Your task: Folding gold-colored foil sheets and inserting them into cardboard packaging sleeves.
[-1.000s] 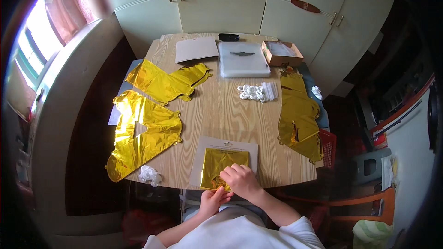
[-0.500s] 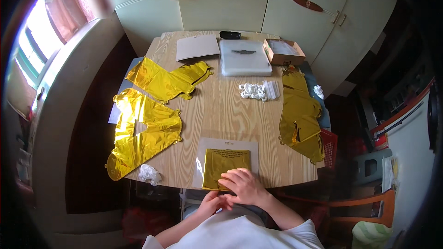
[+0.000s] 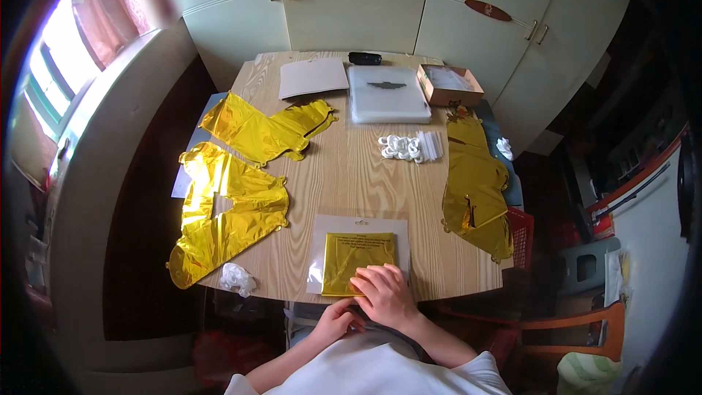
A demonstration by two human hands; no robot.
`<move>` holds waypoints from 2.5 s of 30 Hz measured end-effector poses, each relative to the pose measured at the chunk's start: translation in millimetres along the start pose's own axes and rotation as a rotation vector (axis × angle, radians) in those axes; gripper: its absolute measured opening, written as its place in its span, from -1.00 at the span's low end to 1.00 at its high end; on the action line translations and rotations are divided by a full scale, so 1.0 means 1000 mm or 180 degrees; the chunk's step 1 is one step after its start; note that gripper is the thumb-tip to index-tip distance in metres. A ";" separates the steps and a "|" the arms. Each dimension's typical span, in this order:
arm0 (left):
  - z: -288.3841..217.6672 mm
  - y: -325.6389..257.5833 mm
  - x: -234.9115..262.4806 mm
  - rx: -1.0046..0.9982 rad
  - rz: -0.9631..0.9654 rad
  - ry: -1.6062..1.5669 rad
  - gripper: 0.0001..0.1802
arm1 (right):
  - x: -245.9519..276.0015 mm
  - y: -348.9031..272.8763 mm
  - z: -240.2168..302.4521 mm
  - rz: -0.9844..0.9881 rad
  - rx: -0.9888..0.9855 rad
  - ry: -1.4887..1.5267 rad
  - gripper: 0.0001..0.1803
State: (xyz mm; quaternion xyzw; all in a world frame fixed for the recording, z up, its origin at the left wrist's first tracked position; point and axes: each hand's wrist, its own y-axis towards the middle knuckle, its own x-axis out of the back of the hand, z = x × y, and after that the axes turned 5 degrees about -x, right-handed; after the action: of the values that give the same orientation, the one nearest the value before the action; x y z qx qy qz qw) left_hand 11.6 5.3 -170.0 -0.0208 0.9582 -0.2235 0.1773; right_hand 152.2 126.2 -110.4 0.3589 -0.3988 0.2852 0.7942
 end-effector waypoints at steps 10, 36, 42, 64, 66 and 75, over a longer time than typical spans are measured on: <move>-0.004 -0.001 -0.002 -0.0119 0.0081 0.0108 -0.31 | -0.008 0.007 -0.002 -0.0247 -0.0312 -0.0308 -0.63; -0.091 0.017 0.052 -0.3186 -0.0351 0.5319 -0.61 | 0.006 -0.019 -0.058 -0.0072 0.0162 -0.0191 -0.63; -0.086 0.021 0.055 -0.3521 -0.0312 0.5584 -0.66 | 0.012 -0.010 -0.060 -0.0118 0.0645 -0.0536 -0.71; -0.124 0.019 0.038 -0.3125 -0.0751 0.6516 -0.57 | 0.053 0.061 -0.058 0.0161 0.0529 0.0482 -0.84; -0.138 0.019 0.037 -0.3257 -0.0785 0.6592 -0.57 | 0.052 0.088 -0.098 -0.0308 0.0215 0.0664 -0.84; -0.180 -0.003 0.017 -0.2811 -0.0841 0.6422 -0.78 | -0.017 0.221 -0.242 -0.0675 -0.1339 -0.0603 -0.85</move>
State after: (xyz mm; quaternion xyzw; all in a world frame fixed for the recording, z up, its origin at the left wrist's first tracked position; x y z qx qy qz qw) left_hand -67.2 76.1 -23.9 0.0073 0.6486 0.2061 -0.7326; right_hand 84.0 444.6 -151.8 0.2507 -0.4821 0.0761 0.8360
